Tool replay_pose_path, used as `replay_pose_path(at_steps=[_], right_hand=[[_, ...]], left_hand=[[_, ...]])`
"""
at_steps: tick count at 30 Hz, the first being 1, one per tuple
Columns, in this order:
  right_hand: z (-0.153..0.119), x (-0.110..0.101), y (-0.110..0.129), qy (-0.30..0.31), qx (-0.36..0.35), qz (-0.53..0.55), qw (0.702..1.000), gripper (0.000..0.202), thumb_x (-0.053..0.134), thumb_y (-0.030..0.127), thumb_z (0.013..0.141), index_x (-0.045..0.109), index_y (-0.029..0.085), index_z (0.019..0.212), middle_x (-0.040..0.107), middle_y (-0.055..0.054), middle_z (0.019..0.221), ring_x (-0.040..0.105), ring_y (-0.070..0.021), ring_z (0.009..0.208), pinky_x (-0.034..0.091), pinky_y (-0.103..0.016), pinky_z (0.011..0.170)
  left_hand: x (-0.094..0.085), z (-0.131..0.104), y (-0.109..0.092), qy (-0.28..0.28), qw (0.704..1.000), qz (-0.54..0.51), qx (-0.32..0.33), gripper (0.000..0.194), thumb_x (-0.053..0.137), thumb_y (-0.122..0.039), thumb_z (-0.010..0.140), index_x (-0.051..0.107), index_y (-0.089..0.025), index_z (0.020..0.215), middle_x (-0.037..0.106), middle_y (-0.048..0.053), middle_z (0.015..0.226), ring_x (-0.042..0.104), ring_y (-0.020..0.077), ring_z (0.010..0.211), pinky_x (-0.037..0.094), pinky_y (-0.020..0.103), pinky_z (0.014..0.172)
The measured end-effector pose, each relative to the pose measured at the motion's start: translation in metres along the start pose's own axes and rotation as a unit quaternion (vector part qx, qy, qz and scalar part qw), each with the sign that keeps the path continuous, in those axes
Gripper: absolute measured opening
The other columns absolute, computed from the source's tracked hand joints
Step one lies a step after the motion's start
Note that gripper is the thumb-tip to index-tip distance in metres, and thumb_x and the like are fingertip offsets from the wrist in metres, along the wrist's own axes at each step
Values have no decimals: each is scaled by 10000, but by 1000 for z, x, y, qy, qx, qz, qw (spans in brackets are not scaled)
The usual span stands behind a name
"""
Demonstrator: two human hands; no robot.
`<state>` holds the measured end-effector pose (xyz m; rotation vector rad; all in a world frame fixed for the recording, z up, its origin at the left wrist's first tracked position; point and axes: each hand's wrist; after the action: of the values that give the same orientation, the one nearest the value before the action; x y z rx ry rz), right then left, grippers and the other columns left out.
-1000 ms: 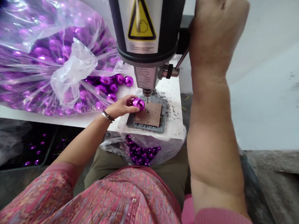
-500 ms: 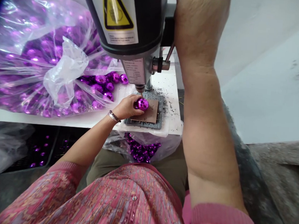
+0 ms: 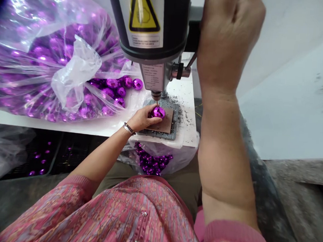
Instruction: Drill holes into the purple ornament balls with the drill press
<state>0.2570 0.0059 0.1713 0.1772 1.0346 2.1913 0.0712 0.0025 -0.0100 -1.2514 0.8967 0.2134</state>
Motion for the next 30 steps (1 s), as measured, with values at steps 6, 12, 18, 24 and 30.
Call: replay_pose_path(at_steps=[6, 12, 18, 24, 30], right_hand=[[-71, -19, -9, -52, -110, 6, 993, 266, 424, 334, 919, 331, 166, 736, 316, 46, 658, 339, 14, 619, 303, -184, 671], [-106, -24, -34, -72, -148, -46, 985, 260, 444, 349, 925, 510, 138, 788, 486, 25, 714, 440, -5, 675, 390, -191, 672], [-113, -19, -45, -90, -154, -54, 983, 330, 418, 428, 968, 550, 162, 824, 502, 25, 706, 471, -10, 670, 393, -194, 676], [-125, -14, -59, -100, -145, -53, 983, 299, 395, 443, 961, 521, 203, 836, 549, 20, 743, 532, -49, 691, 461, -240, 694], [-121, -7, -59, -128, -146, -26, 981, 394, 356, 524, 958, 444, 185, 778, 511, 13, 705, 541, -52, 663, 466, -249, 673]], left_hand=[[-1, 1, -3, 9, 1000, -15, -16, 527, 767, -337, 808, 656, -153, 1289, 728, 70, 1129, 660, 233, 1025, 518, 338, 947], [-1, 1, -3, 11, 1000, -19, -16, 526, 767, -340, 803, 659, -163, 1287, 733, 46, 1071, 655, 214, 974, 518, 319, 918], [0, -1, -3, 0, 999, -26, -34, 578, 771, -306, 805, 634, -163, 1349, 730, 65, 1209, 656, 232, 1101, 501, 328, 998], [2, -1, 1, 2, 999, -49, -18, 564, 762, -308, 806, 641, -168, 1339, 741, 46, 1171, 665, 220, 1081, 506, 320, 991], [3, -1, 2, 1, 997, -73, -22, 574, 773, -307, 791, 645, -173, 1335, 746, 50, 1176, 672, 226, 1069, 514, 335, 995]])
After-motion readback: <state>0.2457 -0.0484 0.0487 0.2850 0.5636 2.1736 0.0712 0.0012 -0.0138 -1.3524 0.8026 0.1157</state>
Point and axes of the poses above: each hand's wrist, its own z-axis towards the middle knuckle, its own x-axis out of the palm, y = z × x
